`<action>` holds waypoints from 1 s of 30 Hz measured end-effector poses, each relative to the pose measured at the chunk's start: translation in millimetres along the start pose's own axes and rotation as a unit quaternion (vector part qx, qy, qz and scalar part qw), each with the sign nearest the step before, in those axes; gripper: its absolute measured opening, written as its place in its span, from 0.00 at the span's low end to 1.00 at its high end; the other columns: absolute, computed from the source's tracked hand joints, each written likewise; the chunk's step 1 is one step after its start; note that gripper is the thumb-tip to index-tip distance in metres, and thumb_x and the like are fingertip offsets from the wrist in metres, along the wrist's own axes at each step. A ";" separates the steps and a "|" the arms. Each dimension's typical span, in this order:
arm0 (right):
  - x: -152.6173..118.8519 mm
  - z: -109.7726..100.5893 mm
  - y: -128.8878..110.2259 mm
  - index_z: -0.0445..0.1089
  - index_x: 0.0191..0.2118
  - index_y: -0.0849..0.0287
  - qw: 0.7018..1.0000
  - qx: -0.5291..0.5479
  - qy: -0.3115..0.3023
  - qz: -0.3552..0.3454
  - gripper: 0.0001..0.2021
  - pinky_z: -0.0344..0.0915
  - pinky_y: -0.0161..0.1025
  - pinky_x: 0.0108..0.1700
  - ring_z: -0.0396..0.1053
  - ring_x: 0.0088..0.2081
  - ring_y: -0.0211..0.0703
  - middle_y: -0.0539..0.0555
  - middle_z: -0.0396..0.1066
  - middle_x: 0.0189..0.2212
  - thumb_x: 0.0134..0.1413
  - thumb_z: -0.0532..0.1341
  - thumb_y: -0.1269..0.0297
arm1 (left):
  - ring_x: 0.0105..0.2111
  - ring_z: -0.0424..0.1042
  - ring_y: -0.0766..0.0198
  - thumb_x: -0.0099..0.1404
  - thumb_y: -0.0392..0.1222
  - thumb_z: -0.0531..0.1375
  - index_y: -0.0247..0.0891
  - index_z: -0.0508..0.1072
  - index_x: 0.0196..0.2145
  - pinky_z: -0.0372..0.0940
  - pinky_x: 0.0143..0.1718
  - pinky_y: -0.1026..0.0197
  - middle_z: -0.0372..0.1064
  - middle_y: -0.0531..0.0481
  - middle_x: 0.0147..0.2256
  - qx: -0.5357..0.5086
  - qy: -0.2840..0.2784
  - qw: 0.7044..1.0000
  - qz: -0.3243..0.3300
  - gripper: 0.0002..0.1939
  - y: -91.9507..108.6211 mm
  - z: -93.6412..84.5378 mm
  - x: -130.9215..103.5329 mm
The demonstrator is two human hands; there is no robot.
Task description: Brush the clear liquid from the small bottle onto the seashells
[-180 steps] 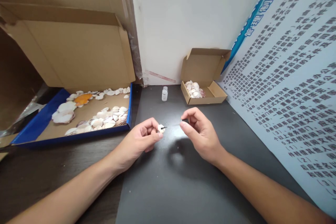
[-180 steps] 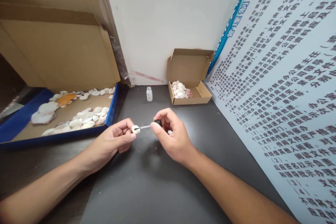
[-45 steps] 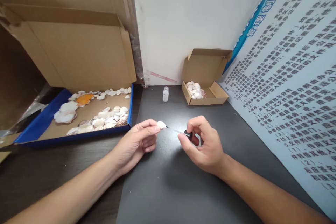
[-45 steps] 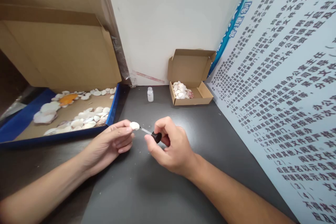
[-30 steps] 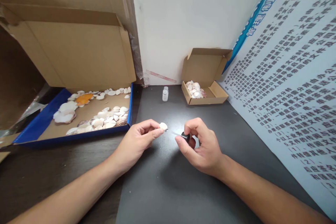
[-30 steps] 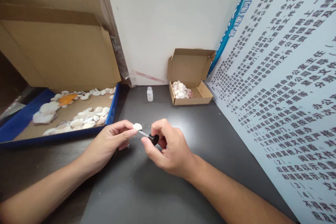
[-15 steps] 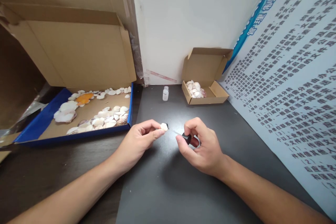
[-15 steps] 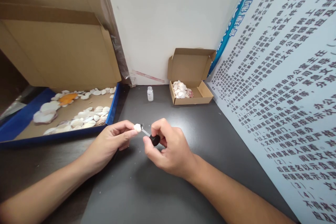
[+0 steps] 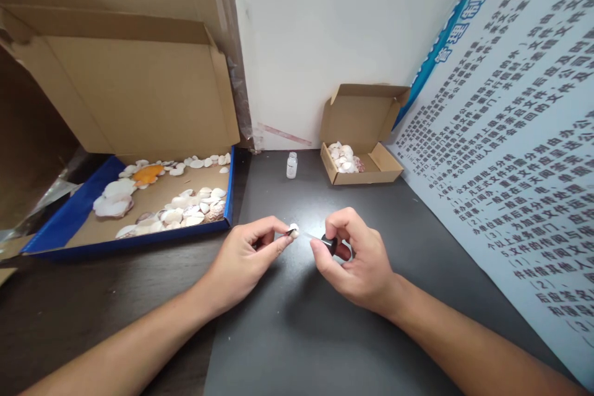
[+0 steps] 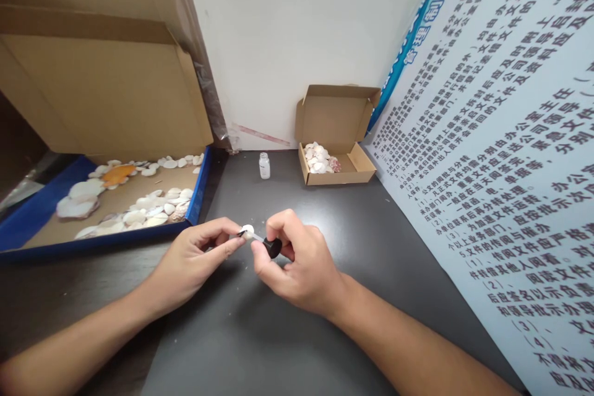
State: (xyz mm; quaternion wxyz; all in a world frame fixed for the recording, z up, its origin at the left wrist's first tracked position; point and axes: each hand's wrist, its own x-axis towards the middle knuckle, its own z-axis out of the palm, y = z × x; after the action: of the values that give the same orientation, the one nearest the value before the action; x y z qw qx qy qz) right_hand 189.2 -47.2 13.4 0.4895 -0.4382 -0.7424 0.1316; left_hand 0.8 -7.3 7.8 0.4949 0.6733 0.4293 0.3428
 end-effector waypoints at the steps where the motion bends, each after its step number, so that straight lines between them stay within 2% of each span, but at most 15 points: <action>1: 0.3 0.1 0.1 0.53 0.33 0.53 1.000 0.000 0.002 0.005 0.11 0.47 0.29 0.18 0.45 0.17 0.30 0.39 0.45 0.19 0.54 0.59 0.71 | 0.25 0.56 0.66 0.61 0.48 0.64 0.38 0.77 0.27 0.49 0.26 0.64 0.65 0.53 0.23 -0.005 0.005 1.000 0.001 0.12 0.3 0.1 0.0; 6: 1.4 0.5 0.2 0.53 0.33 0.53 1.000 0.007 0.007 0.022 0.12 0.45 0.29 0.18 0.42 0.17 0.29 0.39 0.44 0.20 0.53 0.59 0.72 | 0.24 0.55 0.67 0.60 0.48 0.65 0.38 0.79 0.28 0.48 0.25 0.64 0.65 0.53 0.23 -0.021 0.016 1.000 0.004 0.10 2.9 0.3 -0.1; 12: 2.1 0.0 -4.2 0.52 0.32 0.53 0.999 0.034 -0.004 0.012 0.12 0.39 0.28 0.16 0.39 0.17 0.28 0.39 0.43 0.20 0.53 0.58 0.74 | 0.24 0.55 0.67 0.61 0.47 0.64 0.38 0.78 0.28 0.49 0.26 0.63 0.65 0.52 0.23 -0.011 0.022 1.000 0.000 0.10 3.7 0.3 -0.5; 18: 1.8 -0.3 -4.2 0.52 0.32 0.53 1.000 0.023 0.015 0.011 0.12 0.43 0.29 0.17 0.42 0.17 0.29 0.39 0.44 0.19 0.54 0.58 0.73 | 0.24 0.56 0.66 0.57 0.47 0.67 0.39 0.79 0.27 0.50 0.25 0.64 0.63 0.53 0.21 -0.048 0.013 0.999 0.007 0.09 3.8 0.2 -0.9; 23: 1.9 -0.3 -4.1 0.52 0.32 0.53 1.000 0.013 0.025 0.014 0.12 0.41 0.29 0.16 0.40 0.17 0.29 0.39 0.43 0.19 0.53 0.58 0.73 | 0.24 0.58 0.65 0.59 0.47 0.65 0.40 0.80 0.28 0.51 0.25 0.64 0.64 0.52 0.21 -0.024 0.013 0.999 0.023 0.09 4.0 -0.2 -1.7; 30: -0.9 -0.6 -4.4 0.53 0.33 0.53 1.000 0.024 0.017 -0.013 0.12 0.43 0.28 0.17 0.42 0.17 0.29 0.39 0.45 0.20 0.54 0.58 0.73 | 0.25 0.59 0.65 0.59 0.48 0.65 0.40 0.80 0.28 0.53 0.26 0.64 0.65 0.52 0.22 -0.010 -0.005 0.999 0.032 0.09 2.0 -0.6 -2.1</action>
State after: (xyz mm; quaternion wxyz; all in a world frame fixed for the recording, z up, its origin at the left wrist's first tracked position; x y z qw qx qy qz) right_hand 187.6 -50.6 15.9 0.5136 -0.4193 -0.7362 0.1355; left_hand -0.1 -9.3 9.8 0.4927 0.6834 0.4016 0.3591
